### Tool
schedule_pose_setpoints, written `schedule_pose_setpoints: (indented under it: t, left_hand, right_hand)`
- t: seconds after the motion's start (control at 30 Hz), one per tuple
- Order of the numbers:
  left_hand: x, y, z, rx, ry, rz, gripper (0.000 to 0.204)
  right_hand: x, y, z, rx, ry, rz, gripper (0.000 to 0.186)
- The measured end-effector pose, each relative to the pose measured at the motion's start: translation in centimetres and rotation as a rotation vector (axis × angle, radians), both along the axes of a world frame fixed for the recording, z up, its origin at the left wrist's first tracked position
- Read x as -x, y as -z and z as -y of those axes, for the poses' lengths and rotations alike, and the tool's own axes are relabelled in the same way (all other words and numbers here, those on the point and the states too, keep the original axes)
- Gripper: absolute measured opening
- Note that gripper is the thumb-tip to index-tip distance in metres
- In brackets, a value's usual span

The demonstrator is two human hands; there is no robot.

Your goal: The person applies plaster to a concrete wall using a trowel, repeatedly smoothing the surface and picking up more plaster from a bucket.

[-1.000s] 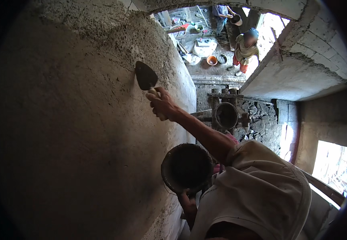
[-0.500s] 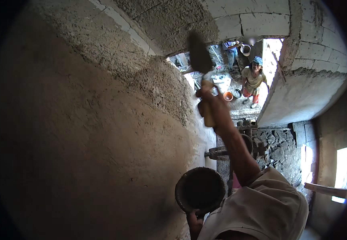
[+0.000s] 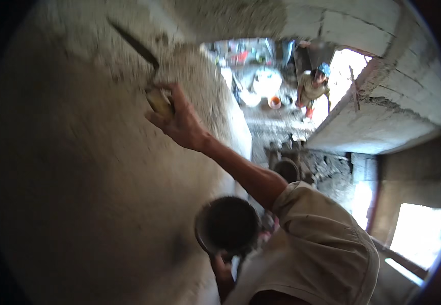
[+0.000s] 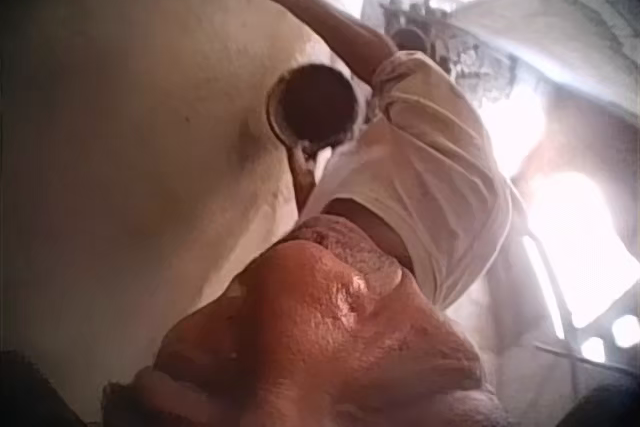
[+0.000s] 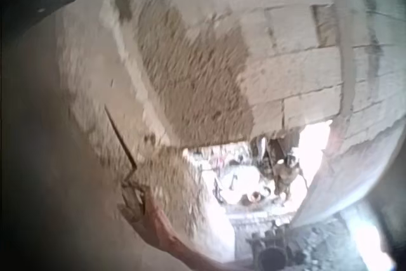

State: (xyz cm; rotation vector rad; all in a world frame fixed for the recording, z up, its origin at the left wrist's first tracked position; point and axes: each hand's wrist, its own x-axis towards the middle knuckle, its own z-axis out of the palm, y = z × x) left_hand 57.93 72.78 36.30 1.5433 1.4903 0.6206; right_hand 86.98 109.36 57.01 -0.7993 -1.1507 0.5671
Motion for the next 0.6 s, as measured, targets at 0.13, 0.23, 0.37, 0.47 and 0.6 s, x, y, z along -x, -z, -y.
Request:
schedule_pose_setpoints:
  t: [0.13,0.23,0.37,0.47,0.6]
  left_hand:
    - [-1.5,3.8,-1.3,0.254,-0.343,0.124,0.039]
    - [-6.2,2.0,-6.4,0.559,-0.954,0.750,0.049]
    - [-8.0,0.5,-10.0,0.625,-0.940,0.669,0.052]
    - [-8.3,1.9,-10.9,0.549,-0.831,0.575,0.051]
    - [-10.9,-0.8,-13.7,0.643,-0.765,0.623,0.049]
  right_hand:
    - [-6.3,2.0,11.6,0.445,-0.380,0.049,0.047]
    - [-11.5,7.1,17.3,0.847,-0.499,0.710,0.046]
    - [-10.5,11.6,19.9,1.052,-0.524,1.128,0.036]
    - [-8.8,14.4,19.4,1.124,-0.510,1.226,0.034]
    - [-10.6,22.6,19.8,0.962,-0.625,1.005,0.033]
